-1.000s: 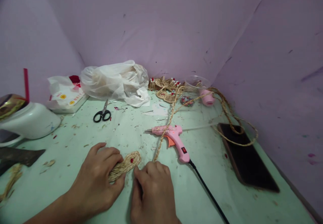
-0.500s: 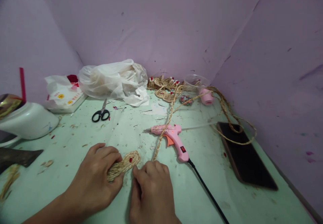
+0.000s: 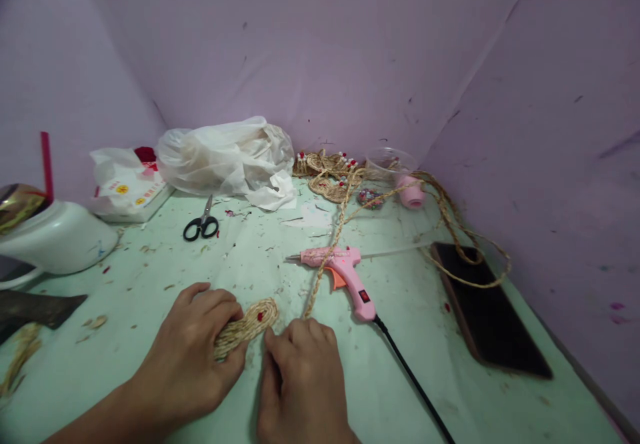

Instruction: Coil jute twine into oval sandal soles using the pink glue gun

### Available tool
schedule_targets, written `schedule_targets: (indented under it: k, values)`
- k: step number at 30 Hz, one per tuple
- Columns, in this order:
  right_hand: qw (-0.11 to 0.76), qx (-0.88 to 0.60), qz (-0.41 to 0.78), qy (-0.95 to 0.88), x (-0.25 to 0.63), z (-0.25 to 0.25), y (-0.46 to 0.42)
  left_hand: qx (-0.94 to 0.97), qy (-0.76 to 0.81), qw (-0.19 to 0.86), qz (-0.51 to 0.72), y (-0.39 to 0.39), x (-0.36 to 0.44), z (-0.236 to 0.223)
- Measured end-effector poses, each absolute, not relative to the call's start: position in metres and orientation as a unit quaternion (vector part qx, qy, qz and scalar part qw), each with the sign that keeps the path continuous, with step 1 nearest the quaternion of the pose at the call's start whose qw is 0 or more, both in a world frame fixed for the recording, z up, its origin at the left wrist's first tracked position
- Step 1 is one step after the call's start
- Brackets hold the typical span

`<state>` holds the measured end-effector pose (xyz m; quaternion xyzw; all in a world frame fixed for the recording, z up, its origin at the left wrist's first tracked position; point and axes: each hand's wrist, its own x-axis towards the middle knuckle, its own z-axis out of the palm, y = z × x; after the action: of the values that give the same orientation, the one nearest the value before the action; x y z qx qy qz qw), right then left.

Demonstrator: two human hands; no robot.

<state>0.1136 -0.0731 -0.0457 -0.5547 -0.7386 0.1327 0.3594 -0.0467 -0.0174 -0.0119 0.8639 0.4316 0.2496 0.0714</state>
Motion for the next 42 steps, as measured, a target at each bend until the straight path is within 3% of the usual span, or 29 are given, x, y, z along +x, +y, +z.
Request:
schedule_targets:
  k: [42]
  values:
    - [0.353,-0.547,0.123,-0.749,0.1156,-0.0456,-0.0740,0.860,0.423,0.069,0.277,-0.0177,-0.0445,-0.0156]
